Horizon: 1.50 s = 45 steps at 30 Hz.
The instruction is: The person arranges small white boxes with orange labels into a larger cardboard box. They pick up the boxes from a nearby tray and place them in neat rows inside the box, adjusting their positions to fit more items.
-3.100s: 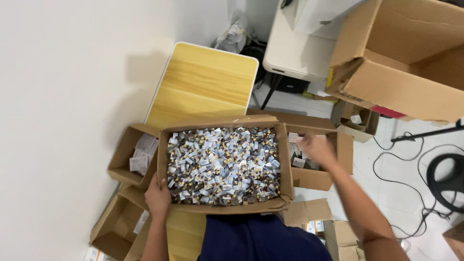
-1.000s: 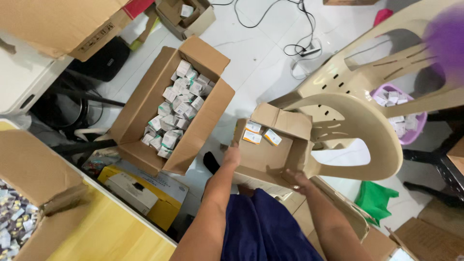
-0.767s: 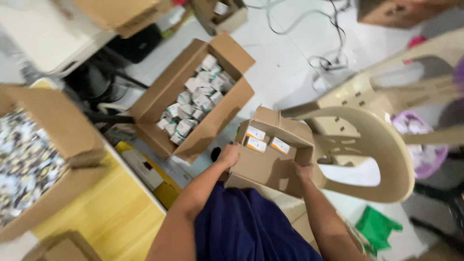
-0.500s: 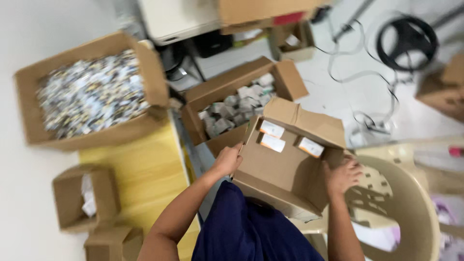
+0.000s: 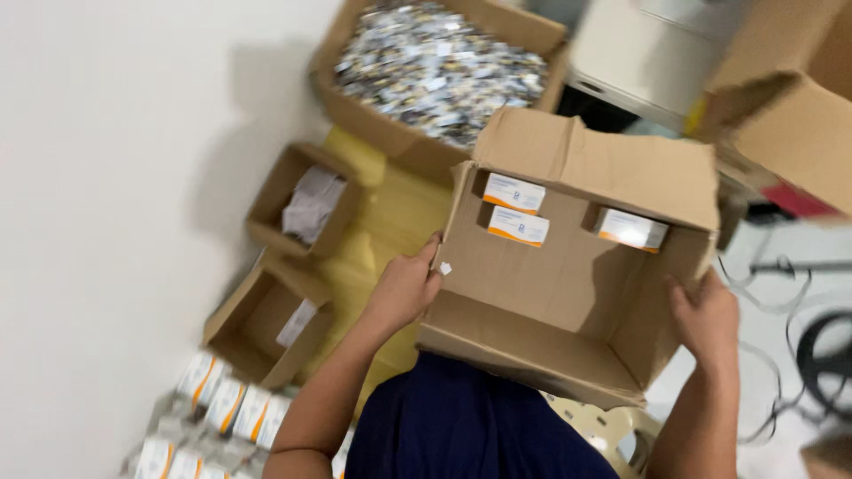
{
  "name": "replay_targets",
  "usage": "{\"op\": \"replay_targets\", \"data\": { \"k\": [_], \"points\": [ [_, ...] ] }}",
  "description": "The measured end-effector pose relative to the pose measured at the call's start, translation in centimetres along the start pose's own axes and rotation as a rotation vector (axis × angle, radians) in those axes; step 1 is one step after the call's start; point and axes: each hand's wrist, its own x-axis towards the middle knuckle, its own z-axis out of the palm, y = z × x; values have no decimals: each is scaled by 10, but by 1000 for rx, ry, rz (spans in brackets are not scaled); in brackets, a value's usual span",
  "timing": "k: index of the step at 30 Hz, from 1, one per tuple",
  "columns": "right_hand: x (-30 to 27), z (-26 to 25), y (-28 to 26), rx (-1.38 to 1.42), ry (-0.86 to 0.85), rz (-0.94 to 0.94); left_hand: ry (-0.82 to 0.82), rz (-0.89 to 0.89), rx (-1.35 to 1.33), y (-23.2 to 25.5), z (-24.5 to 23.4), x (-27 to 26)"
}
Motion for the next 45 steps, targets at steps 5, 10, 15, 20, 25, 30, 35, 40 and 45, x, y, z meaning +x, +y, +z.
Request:
{"op": "replay_targets", "data": {
  "k": [5, 10, 15, 20, 25, 30, 35, 40, 45],
  "points": [
    [55, -13, -88, -36, -53, -275, 238, -163, -98, -10, -16, -54],
    [106, 22, -161, -107, -224, -498, 429, -367, -94, -23, -9, -110],
    [157, 91, -203, -174, -414, -760, 505, -551, -194, -32, 28, -145],
    [186, 167, -222, -314, -467, -910, 658, -679, -159, -57, 77, -141],
    [181, 243, -222, -15, -496, -1010, 740, -829, -13, -106, 108, -132],
    [158, 297, -221, 19, -449, -1032, 933, -889, -37, -115, 123, -119],
    [129, 271, -227, 155, -162, -1308, 1188, -728, -182, -92, 136, -131],
    [46, 245, -265, 319, -485, -1410, 1278, -755, 73, -91, 148, -171],
    [-77, 249, -309, 435, -829, -1622, 1275, -848, 142, -102, 148, -227]
  ]
}}
